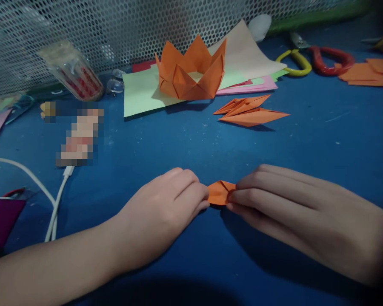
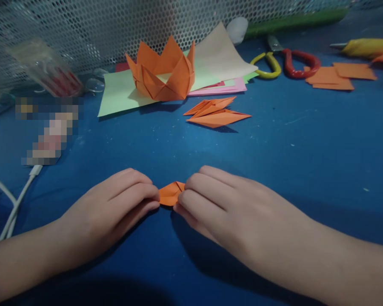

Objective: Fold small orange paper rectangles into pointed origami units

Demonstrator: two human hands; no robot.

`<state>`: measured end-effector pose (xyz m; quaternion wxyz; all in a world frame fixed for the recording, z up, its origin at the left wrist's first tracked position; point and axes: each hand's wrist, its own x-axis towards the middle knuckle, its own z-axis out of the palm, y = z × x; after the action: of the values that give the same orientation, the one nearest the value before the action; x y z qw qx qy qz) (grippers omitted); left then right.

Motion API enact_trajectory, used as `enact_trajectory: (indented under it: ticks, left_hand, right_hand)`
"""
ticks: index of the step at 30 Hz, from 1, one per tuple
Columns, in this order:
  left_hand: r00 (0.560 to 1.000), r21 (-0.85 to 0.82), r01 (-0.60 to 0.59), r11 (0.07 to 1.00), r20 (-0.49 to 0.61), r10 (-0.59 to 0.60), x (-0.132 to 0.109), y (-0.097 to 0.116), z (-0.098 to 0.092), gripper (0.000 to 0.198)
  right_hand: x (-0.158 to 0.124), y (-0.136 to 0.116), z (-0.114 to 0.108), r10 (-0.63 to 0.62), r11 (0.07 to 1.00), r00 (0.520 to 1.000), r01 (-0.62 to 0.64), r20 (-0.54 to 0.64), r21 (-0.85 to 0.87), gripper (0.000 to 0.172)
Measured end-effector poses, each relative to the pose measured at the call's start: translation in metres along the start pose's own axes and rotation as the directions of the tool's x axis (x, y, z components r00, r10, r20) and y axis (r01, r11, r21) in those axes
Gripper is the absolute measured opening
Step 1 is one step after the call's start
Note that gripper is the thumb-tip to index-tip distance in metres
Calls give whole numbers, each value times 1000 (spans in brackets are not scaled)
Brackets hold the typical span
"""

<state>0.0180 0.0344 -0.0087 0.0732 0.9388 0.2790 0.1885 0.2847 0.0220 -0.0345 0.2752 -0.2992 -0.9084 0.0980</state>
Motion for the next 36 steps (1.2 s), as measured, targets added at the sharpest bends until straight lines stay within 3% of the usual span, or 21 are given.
enact_trajectory:
  ticks: [3, 8, 16, 22, 26, 29, 36]
  left_hand:
    - [999, -24, -3, 1000, 34, 3, 2, -1, 2, 50]
    - [1000, -33, -13, 999, 24, 13, 1, -1, 2, 44]
    - [997, -48, 60, 997, 58, -57, 1, -2, 2, 46]
    - [997, -42, 50, 998, 66, -47, 0, -3, -1, 45]
    - [996, -4, 42, 999, 74, -42, 2, -3, -1, 46]
    - [995, 16, 37, 999, 87, -38, 4, -3, 1, 46]
    - [989, 30, 38, 999, 142, -42, 7, -2, 1, 35]
  right_hand:
    - [2, 0, 1, -57, 998, 998, 57, 4, -9, 34]
    - [0, -3, 3, -101, 993, 995, 102, 15, -67, 43]
    - [7, -3, 4, 57, 997, 998, -56, -22, 60, 38]
    - [7, -4, 2, 136, 984, 990, -133, -18, 122, 32]
    - [7, -4, 3, 149, 979, 989, -147, -10, 139, 32]
    - [4, -4, 5, 175, 971, 984, -166, -36, 170, 21]
    - [-6, 2, 7, 92, 968, 996, -90, 2, 235, 30]
